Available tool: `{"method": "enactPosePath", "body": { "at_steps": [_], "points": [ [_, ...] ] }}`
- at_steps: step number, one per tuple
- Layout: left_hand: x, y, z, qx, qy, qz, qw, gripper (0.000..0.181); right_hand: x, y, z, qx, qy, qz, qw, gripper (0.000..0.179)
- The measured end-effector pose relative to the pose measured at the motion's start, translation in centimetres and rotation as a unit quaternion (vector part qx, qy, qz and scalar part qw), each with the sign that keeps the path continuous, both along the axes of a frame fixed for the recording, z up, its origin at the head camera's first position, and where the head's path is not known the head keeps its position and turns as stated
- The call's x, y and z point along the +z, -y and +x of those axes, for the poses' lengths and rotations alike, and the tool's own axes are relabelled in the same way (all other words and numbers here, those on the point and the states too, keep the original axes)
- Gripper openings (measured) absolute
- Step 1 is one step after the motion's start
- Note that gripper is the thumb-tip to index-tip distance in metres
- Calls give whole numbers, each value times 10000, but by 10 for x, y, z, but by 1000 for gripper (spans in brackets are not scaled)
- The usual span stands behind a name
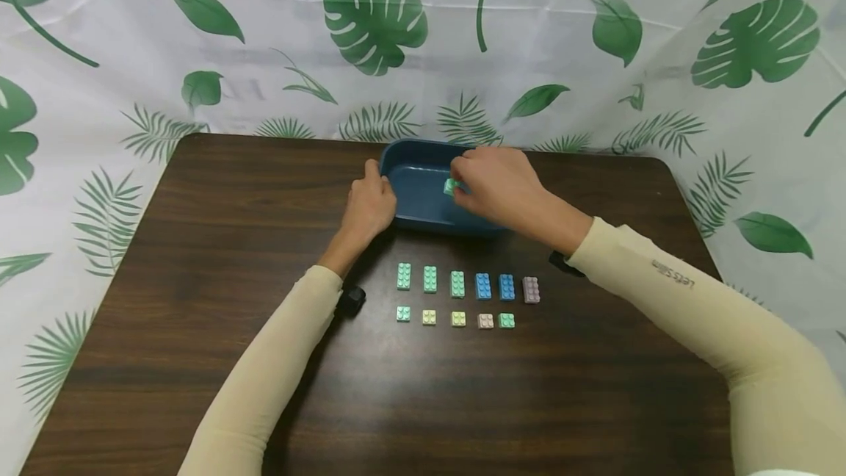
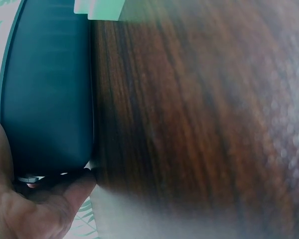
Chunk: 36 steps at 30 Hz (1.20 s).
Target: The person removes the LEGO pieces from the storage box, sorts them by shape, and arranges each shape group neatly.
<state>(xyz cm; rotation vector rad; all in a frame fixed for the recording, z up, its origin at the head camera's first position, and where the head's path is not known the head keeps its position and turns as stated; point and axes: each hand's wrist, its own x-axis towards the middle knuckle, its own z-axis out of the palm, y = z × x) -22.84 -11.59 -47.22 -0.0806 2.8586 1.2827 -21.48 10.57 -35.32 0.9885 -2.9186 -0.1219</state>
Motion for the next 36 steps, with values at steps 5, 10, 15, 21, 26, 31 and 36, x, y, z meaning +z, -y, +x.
{"method": "enactPosePath", "body": {
  "at_steps": [5,10,15,21,26,31,36],
  "points": [
    [-1,2,0,-41,-14,99,9999,42,6,-35,39,100,75,-246,9996,11],
    [0,0,0,-125,20,138,9998,42,0,-76,75,251,263,-320,9988,14],
    [1,-1,0,-85,79,98,9999,44,-20,-105,106,373,386,-368,9979,21],
    [0,1,-3,-36,158,24,9999,44,-45,-124,128,435,195,-345,9983,26],
    [-1,4,-3,-59,106,37,9999,44,-61,-131,138,378,161,-264,9988,26],
    [2,3,-1,-79,111,79,9999,44,-75,-134,145,346,92,-266,9990,26],
    [2,1,-1,-89,124,99,9998,44,-83,-138,147,249,72,-341,9991,27]
  ]
}}
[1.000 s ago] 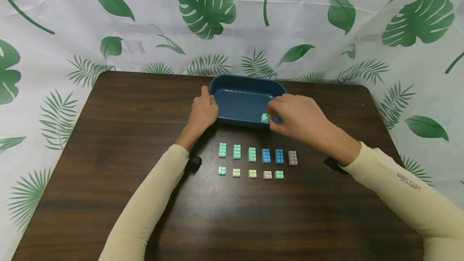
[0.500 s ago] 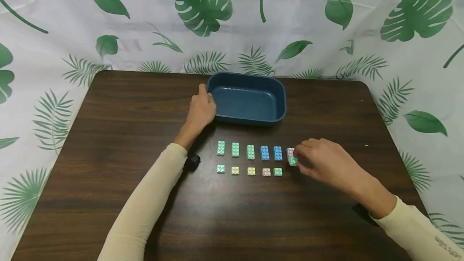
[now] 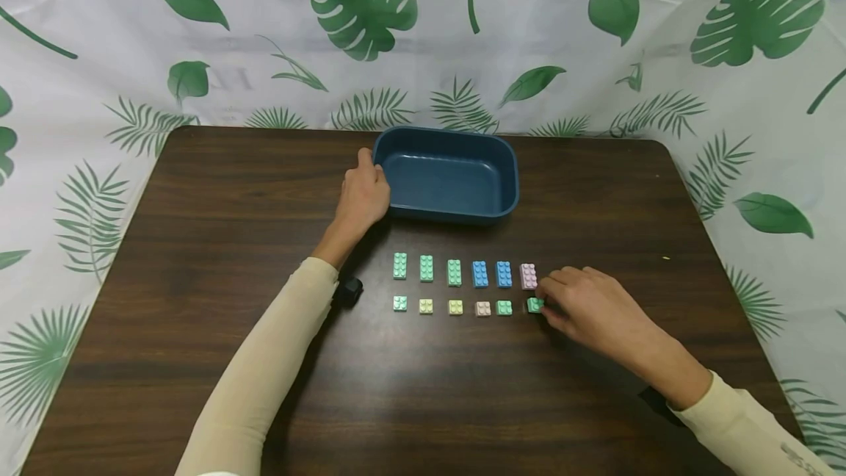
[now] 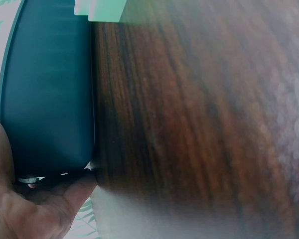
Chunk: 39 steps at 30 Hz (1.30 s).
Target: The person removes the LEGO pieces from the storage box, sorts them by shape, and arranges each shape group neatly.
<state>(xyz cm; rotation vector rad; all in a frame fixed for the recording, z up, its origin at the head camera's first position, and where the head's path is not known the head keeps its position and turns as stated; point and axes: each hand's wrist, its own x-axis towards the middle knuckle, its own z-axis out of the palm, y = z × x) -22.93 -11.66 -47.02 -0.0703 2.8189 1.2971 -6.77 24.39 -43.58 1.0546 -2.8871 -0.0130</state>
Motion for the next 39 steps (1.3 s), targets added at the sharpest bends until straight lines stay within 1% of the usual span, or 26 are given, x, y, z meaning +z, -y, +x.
{"method": "enactPosePath", "body": {
  "at_steps": [6,10,14,19,23,27,30,35,39],
  "points": [
    [-1,0,2,11,-1,-19,10000,45,-4,1,2,-25,219,11,9998,27],
    [-1,-1,2,-15,-28,4,10000,45,-5,1,5,-8,191,-21,9998,28],
    [-2,-3,3,-14,-27,-5,10000,44,-3,0,10,-66,217,-48,9997,30],
    [-2,-4,3,8,-44,5,10000,43,4,-2,15,-337,339,-18,9989,37],
    [-2,-4,4,-4,13,31,10000,45,14,-5,16,-651,336,-42,9973,37],
    [-3,-4,4,-32,44,50,10000,45,24,-9,15,-949,91,-351,9948,36],
    [-3,-5,4,-64,44,62,10000,45,27,-11,13,-1147,-71,-700,9909,44],
    [-3,-5,4,-84,6,47,10000,45,24,-12,11,-1384,-125,-1146,9836,67],
    [-2,-6,5,-76,46,54,9999,45,19,-11,10,-1509,-59,-1337,9795,78]
  ]
}}
